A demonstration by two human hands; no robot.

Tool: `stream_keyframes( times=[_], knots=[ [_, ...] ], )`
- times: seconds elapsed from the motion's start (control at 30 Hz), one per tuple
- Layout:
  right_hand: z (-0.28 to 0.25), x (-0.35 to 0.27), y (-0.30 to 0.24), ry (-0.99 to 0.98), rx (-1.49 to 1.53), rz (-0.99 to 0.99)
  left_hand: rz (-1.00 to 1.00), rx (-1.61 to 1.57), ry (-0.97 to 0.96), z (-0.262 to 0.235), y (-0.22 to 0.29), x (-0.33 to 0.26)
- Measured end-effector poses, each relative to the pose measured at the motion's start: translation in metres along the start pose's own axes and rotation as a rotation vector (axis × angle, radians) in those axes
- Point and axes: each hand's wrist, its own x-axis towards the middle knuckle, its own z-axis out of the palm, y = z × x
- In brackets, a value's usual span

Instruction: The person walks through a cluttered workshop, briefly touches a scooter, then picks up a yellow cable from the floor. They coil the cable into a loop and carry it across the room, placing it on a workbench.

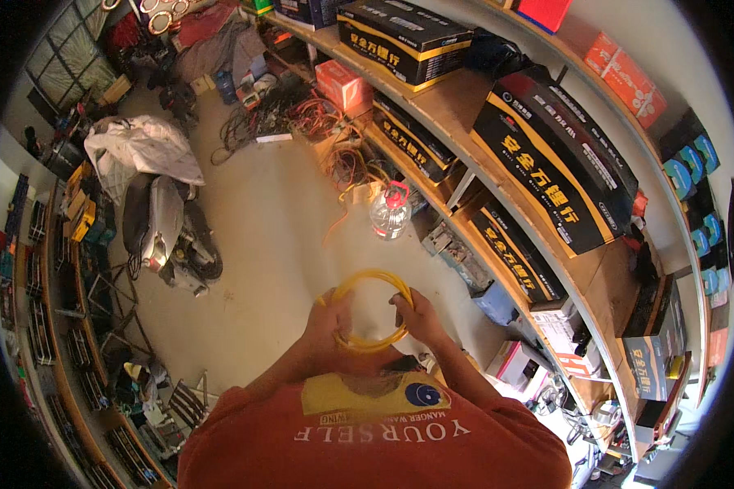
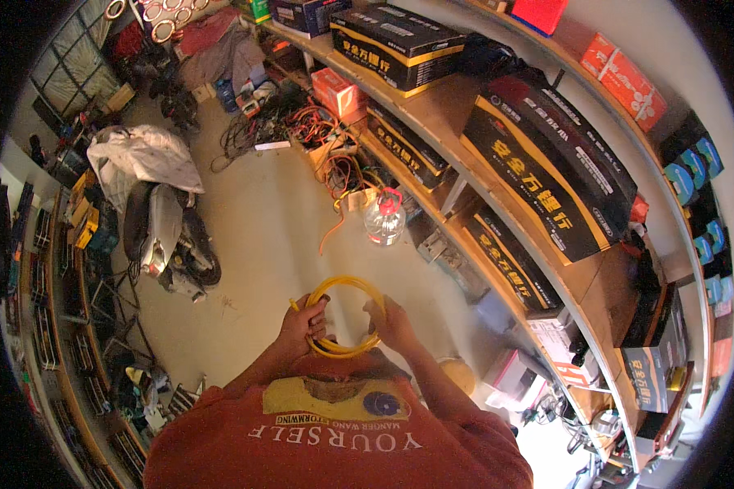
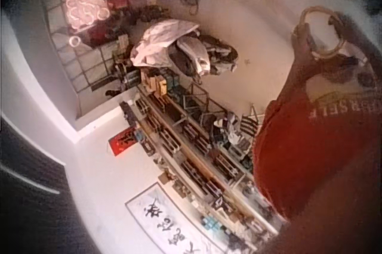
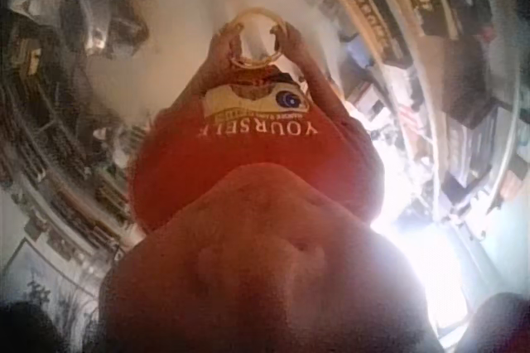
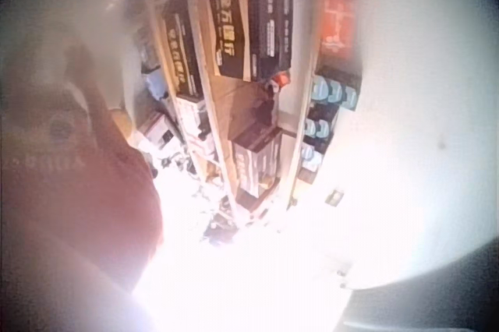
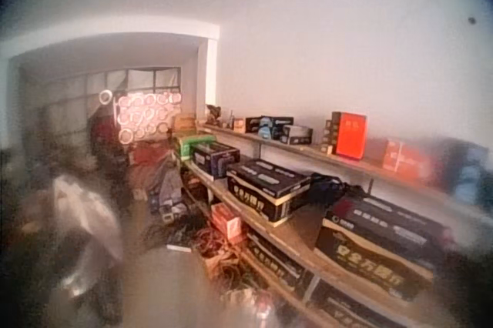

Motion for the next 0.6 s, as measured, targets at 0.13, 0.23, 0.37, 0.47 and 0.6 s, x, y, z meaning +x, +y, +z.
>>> stream_keyframes(
  times=[0.13, 0.23, 0.37, 0.47, 0.6],
  knots=[
    [-0.003, 0.008, -0.001, -0.001, 0.019, 0.021, -0.058, -0.111, 0.000, 0.002, 0.007, 0.002],
    [-0.008, 0.014, -0.009, 0.033, 0.060, 0.036, -0.132, -0.178, 0.026, 0.004, 0.013, 0.010],
    [-0.011, 0.016, -0.020, 0.130, 0.097, 0.013, 0.001, 0.024, -0.134, 0.007, 0.027, 0.031],
    [-0.010, 0.018, -0.028, 0.191, 0.101, 0.051, -0.181, -0.151, -0.190, 0.004, 0.036, 0.048],
    [-0.006, 0.024, -0.034, 0.255, 0.064, 0.153, -0.202, -0.174, -0.206, -0.003, 0.036, 0.072]
  ],
)
